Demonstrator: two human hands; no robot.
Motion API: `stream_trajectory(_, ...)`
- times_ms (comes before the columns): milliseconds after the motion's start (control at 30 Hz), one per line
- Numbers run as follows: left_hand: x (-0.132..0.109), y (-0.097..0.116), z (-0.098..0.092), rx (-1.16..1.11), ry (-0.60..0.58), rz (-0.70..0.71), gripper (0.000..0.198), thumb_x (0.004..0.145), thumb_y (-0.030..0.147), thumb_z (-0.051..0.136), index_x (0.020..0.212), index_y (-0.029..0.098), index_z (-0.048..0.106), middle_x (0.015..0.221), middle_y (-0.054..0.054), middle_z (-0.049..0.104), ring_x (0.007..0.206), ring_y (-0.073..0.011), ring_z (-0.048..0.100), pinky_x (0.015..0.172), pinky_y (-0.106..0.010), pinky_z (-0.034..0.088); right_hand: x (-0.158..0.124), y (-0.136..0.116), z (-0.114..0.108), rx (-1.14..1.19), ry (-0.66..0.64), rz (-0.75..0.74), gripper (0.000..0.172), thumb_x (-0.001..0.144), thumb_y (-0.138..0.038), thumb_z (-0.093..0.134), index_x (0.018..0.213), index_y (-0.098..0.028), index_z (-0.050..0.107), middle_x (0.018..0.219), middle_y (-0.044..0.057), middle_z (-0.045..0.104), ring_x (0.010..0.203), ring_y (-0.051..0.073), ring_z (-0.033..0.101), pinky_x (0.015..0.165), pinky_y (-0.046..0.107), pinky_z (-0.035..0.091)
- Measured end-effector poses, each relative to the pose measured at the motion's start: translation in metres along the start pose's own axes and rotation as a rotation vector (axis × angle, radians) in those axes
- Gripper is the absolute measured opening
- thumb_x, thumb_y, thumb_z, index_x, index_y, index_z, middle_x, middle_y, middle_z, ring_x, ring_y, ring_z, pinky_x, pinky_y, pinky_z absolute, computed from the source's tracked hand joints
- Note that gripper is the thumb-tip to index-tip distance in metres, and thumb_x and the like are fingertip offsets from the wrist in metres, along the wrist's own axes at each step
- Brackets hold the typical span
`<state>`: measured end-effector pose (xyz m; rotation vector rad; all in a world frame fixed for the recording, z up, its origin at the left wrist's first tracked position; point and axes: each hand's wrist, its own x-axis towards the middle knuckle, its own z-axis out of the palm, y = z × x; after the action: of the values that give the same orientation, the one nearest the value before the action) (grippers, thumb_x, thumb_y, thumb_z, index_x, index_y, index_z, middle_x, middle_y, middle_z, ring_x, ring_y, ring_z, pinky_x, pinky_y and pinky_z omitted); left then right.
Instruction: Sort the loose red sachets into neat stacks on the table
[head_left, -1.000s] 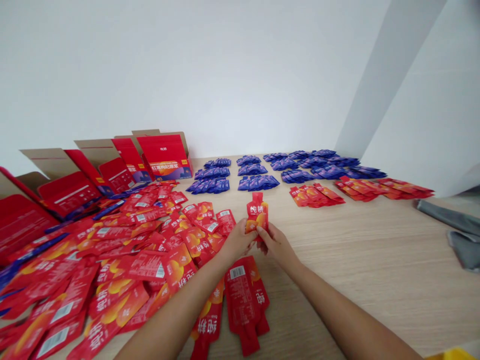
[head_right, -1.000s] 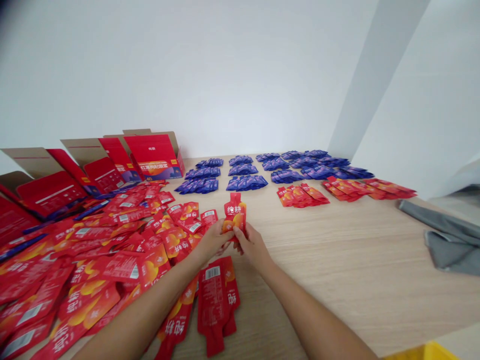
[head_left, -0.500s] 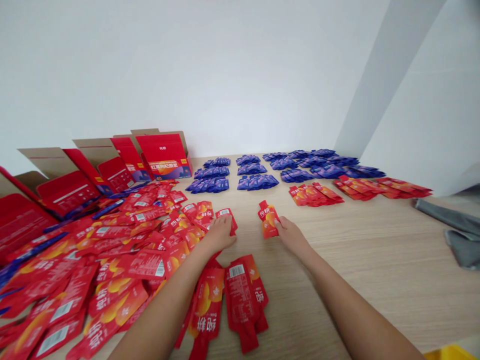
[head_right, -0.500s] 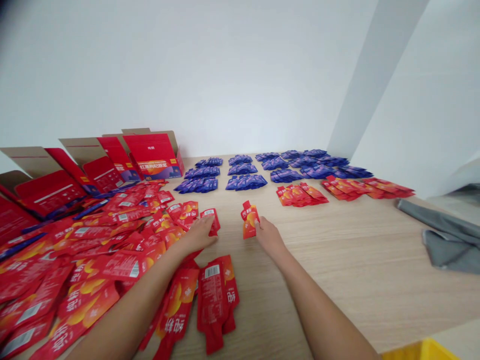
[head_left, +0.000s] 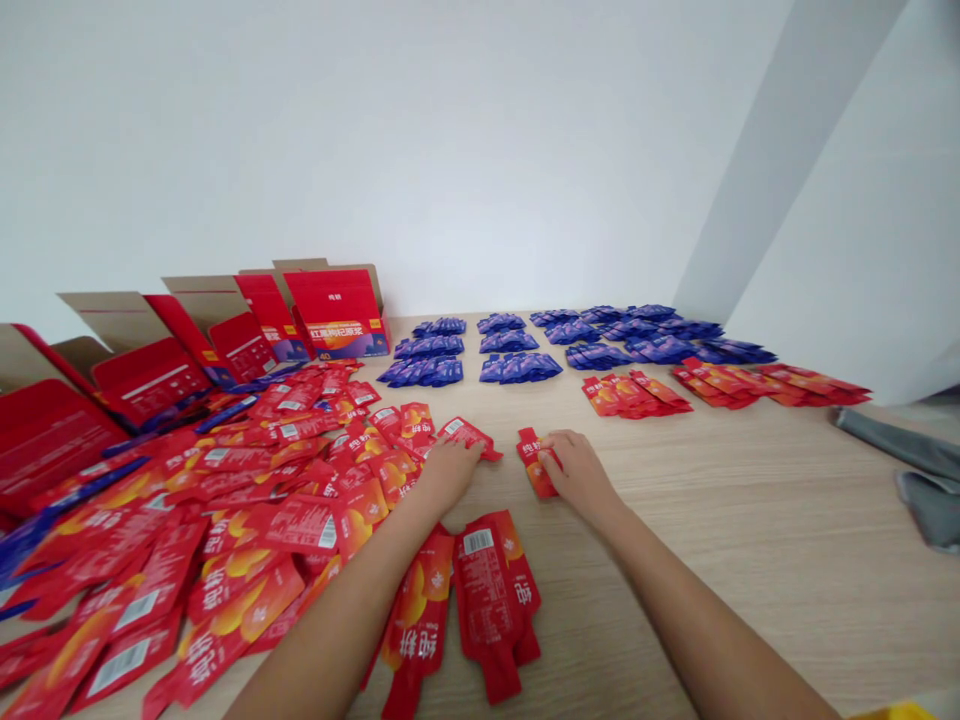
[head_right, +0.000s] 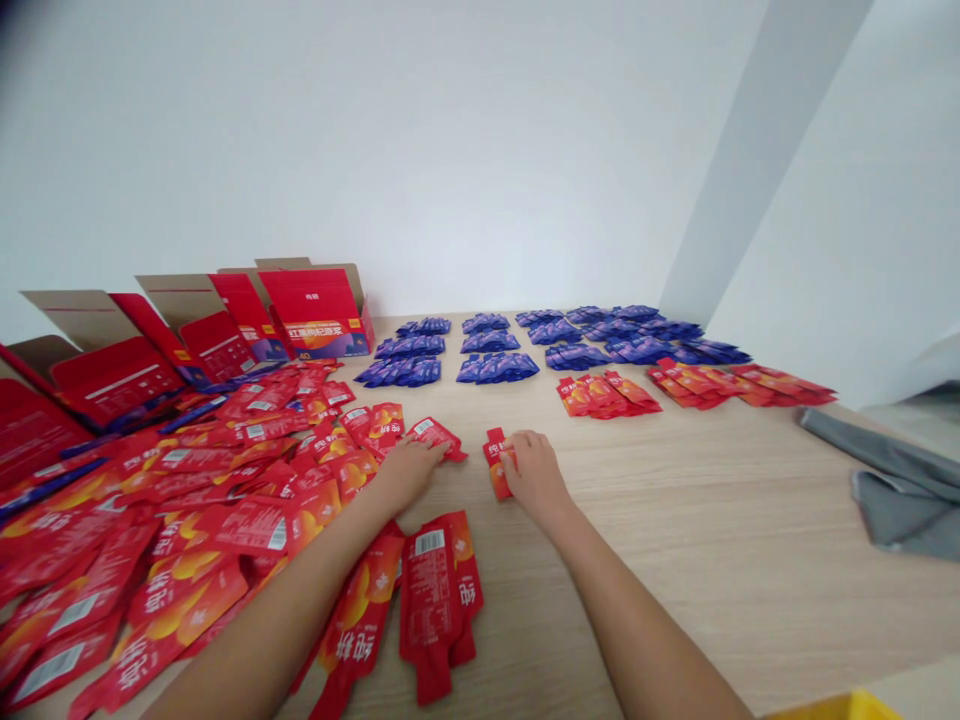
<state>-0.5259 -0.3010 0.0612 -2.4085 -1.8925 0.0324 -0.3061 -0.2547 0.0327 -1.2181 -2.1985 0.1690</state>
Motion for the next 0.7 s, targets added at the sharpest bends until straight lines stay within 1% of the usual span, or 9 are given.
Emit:
stream_trajectory(33, 0.000, -0.001, 0.001, -0.013, 0.012, 0.006, 0.037, 0.090, 0.013, 0.037, 0.118, 0.018, 0.061, 0.108, -0.016, 0.068, 0.104, -0.0284, 0.062, 0.099, -0.046, 0.037, 0.000, 0.000, 0.002, 0.032, -0.003, -0.014, 0.018, 0.085, -0.018, 0.046, 0.095, -0.017, 0.061, 0.104, 0.012, 0.064, 0.102, 0.024, 0.054, 0.093, 0.037, 0.039)
stream_trajectory(100, 0.001, -0.003, 0.005, -0.031, 0.036, 0.007, 0.038, 0.090, 0.015, 0.038, 0.122, 0.020, 0.059, 0.122, -0.015, 0.062, 0.116, -0.0292, 0.056, 0.101, -0.048, 0.036, -0.001, -0.002, 0.004, 0.077, -0.014, -0.026, 0.019, 0.085, -0.018, 0.045, 0.096, -0.018, 0.061, 0.106, 0.011, 0.064, 0.103, 0.024, 0.054, 0.094, 0.037, 0.039)
stream_trajectory(167, 0.001, -0.005, 0.009, -0.067, 0.040, 0.014, 0.043, 0.090, 0.016, 0.039, 0.131, 0.020, 0.050, 0.138, -0.013, 0.051, 0.127, -0.0276, 0.046, 0.104, -0.046, 0.034, -0.001, -0.003, 0.005, 0.103, -0.032, -0.031, 0.019, 0.086, -0.018, 0.045, 0.095, -0.017, 0.061, 0.106, 0.010, 0.064, 0.102, 0.023, 0.054, 0.095, 0.037, 0.040)
stream_trajectory(233, 0.001, -0.006, 0.011, -0.112, 0.030, 0.030, 0.049, 0.089, 0.017, 0.041, 0.137, 0.018, 0.042, 0.142, -0.012, 0.046, 0.130, -0.0249, 0.042, 0.105, -0.043, 0.034, -0.002, -0.005, 0.005, 0.118, -0.045, -0.038, 0.019, 0.085, -0.017, 0.045, 0.095, -0.017, 0.061, 0.105, 0.010, 0.064, 0.102, 0.022, 0.055, 0.094, 0.036, 0.040)
stream_trajectory(333, 0.000, -0.004, 0.009, -0.110, 0.046, 0.055, 0.052, 0.087, 0.028, 0.049, 0.137, 0.015, 0.042, 0.134, -0.014, 0.051, 0.125, -0.0270, 0.045, 0.104, -0.042, 0.035, -0.003, -0.007, 0.006, 0.139, -0.045, -0.047, 0.019, 0.084, -0.015, 0.045, 0.095, -0.018, 0.061, 0.105, 0.010, 0.065, 0.102, 0.022, 0.055, 0.094, 0.036, 0.041)
stream_trajectory(433, -0.001, 0.000, 0.005, -0.043, 0.075, 0.064, 0.047, 0.086, 0.035, 0.053, 0.128, 0.014, 0.053, 0.120, -0.017, 0.057, 0.115, -0.0301, 0.048, 0.099, -0.042, 0.038, -0.004, -0.008, 0.007, 0.158, -0.042, -0.050, 0.020, 0.083, -0.015, 0.045, 0.095, -0.017, 0.061, 0.104, 0.010, 0.065, 0.101, 0.022, 0.056, 0.094, 0.037, 0.041)
stream_trajectory(533, 0.000, 0.003, 0.003, -0.025, 0.081, 0.072, 0.034, 0.088, 0.031, 0.050, 0.116, 0.016, 0.062, 0.110, -0.016, 0.058, 0.108, -0.0293, 0.050, 0.093, -0.042, 0.041, -0.004, -0.008, 0.007, 0.189, -0.038, -0.055, 0.020, 0.083, -0.015, 0.044, 0.093, -0.018, 0.061, 0.103, 0.010, 0.065, 0.101, 0.022, 0.056, 0.094, 0.038, 0.041)
stream_trajectory(600, 0.001, 0.003, 0.000, -0.074, 0.111, 0.074, 0.030, 0.091, 0.025, 0.044, 0.111, 0.017, 0.065, 0.106, -0.016, 0.059, 0.106, -0.0281, 0.051, 0.092, -0.041, 0.042, -0.003, -0.009, 0.006, 0.217, -0.029, -0.061, 0.020, 0.084, -0.017, 0.043, 0.092, -0.019, 0.061, 0.102, 0.009, 0.066, 0.100, 0.022, 0.057, 0.094, 0.040, 0.042)
stream_trajectory(700, 0.001, 0.004, -0.014, -0.304, 0.223, 0.082, 0.031, 0.092, 0.020, 0.039, 0.109, 0.017, 0.064, 0.108, -0.014, 0.062, 0.105, -0.0246, 0.053, 0.094, -0.039, 0.041, -0.002, -0.014, 0.002, 0.299, -0.012, -0.045, 0.023, 0.086, -0.025, 0.044, 0.099, -0.018, 0.061, 0.104, 0.011, 0.066, 0.101, 0.024, 0.057, 0.094, 0.042, 0.042)
